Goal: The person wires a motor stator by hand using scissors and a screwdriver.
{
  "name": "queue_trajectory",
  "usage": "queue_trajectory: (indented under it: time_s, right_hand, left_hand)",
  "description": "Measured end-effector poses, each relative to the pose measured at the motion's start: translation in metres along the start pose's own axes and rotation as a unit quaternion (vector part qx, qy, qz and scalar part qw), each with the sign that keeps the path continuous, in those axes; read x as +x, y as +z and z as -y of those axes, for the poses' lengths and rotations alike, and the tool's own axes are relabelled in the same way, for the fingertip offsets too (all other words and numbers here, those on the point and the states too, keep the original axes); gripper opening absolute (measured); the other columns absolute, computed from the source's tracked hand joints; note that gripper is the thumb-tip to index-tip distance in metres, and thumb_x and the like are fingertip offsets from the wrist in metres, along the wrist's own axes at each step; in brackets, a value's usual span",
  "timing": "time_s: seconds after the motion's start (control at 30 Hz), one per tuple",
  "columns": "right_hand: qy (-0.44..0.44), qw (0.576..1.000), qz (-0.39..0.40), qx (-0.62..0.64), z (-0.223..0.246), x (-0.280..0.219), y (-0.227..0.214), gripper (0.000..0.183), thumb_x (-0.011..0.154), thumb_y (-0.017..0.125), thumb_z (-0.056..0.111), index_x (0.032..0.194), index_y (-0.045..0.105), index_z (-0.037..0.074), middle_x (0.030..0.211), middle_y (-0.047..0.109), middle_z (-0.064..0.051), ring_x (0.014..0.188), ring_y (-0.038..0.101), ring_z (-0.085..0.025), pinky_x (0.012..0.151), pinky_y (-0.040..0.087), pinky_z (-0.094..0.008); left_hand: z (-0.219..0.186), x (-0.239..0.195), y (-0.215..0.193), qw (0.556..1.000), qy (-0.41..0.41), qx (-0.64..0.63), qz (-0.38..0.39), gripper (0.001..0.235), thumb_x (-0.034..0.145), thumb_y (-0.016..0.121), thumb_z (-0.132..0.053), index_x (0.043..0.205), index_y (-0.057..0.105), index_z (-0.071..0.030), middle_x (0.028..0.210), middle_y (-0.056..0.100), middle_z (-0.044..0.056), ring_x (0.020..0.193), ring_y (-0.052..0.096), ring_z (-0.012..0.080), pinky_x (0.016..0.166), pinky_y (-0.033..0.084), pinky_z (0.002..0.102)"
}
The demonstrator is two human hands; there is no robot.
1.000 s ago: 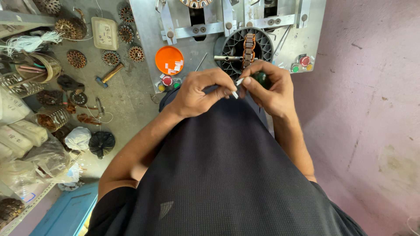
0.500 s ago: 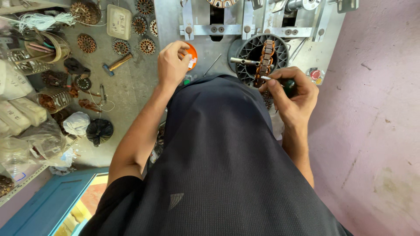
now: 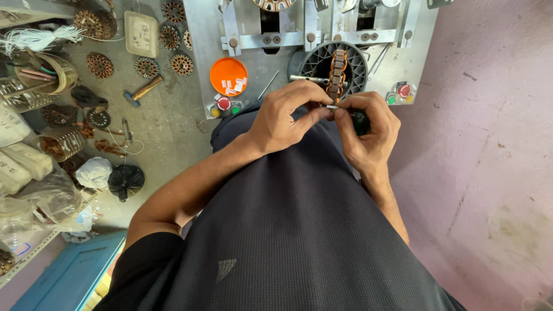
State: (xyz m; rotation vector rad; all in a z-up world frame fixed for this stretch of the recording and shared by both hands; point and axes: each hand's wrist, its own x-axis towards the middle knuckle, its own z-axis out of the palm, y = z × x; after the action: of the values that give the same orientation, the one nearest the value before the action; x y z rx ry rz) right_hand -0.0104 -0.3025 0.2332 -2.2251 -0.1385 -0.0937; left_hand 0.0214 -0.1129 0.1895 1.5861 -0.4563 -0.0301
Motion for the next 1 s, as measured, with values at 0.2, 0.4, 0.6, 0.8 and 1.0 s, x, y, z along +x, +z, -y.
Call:
queue_trajectory:
  time_s: [0.2, 0.4, 0.6, 0.8, 1.0]
  right_hand:
    - [-0.020, 1.000, -0.001, 0.003, -0.001, -0.002, 0.002, 0.018, 0.093, 0.077, -0.006, 0.106, 0.066, 0.000, 0.103, 0.070, -0.011, 0.091, 0.069, -0.021, 0.081, 0.055, -0.031]
    - [-0.031, 0.999, 0.021, 0.012, -0.009, -0.005, 0.003, 0.018, 0.094, 0.074, -0.008, 0.105, 0.064, 0.001, 0.105, 0.068, -0.011, 0.092, 0.069, -0.021, 0.080, 0.056, -0.030]
    - [0.020, 0.998, 0.034, 0.046, -0.016, -0.013, 0.017, 0.016, 0.097, 0.064, -0.014, 0.106, 0.057, -0.002, 0.097, 0.063, -0.010, 0.079, 0.064, -0.017, 0.073, 0.053, -0.027]
    - [0.098, 0.990, -0.057, 0.080, -0.024, -0.008, 0.019, 0.013, 0.104, 0.066, -0.010, 0.113, 0.061, -0.002, 0.097, 0.066, -0.009, 0.082, 0.068, -0.013, 0.074, 0.058, -0.026]
    - [0.029, 0.995, -0.075, -0.062, -0.031, 0.001, 0.018, 0.016, 0.096, 0.077, -0.009, 0.107, 0.067, -0.001, 0.101, 0.071, -0.009, 0.086, 0.070, -0.015, 0.076, 0.056, -0.027]
  left_hand:
    - [0.003, 0.002, 0.003, 0.999, -0.009, -0.025, 0.017, 0.017, 0.092, 0.078, 0.001, 0.104, 0.066, -0.004, 0.107, 0.068, 0.009, 0.096, 0.073, 0.0218, 0.082, 0.062, 0.030]
    - [0.008, 0.000, 0.001, 0.999, -0.013, 0.009, 0.036, 0.019, 0.089, 0.080, -0.001, 0.102, 0.066, -0.004, 0.100, 0.071, 0.009, 0.092, 0.073, 0.0261, 0.081, 0.058, 0.035]
    - [0.022, -0.002, 0.004, 0.993, -0.050, -0.016, 0.108, 0.019, 0.091, 0.075, 0.002, 0.106, 0.063, -0.001, 0.098, 0.071, 0.010, 0.090, 0.072, 0.0251, 0.078, 0.057, 0.034]
    - [0.054, 0.015, 0.009, 0.990, -0.074, -0.084, 0.083, 0.033, 0.092, 0.084, -0.013, 0.116, 0.063, -0.005, 0.102, 0.068, 0.003, 0.094, 0.070, 0.0163, 0.085, 0.058, 0.031]
    - [0.089, 0.037, 0.009, 0.992, -0.020, -0.116, 0.051, 0.046, 0.089, 0.069, -0.015, 0.134, 0.062, -0.006, 0.141, 0.060, 0.008, 0.132, 0.057, 0.0222, 0.119, 0.044, 0.035]
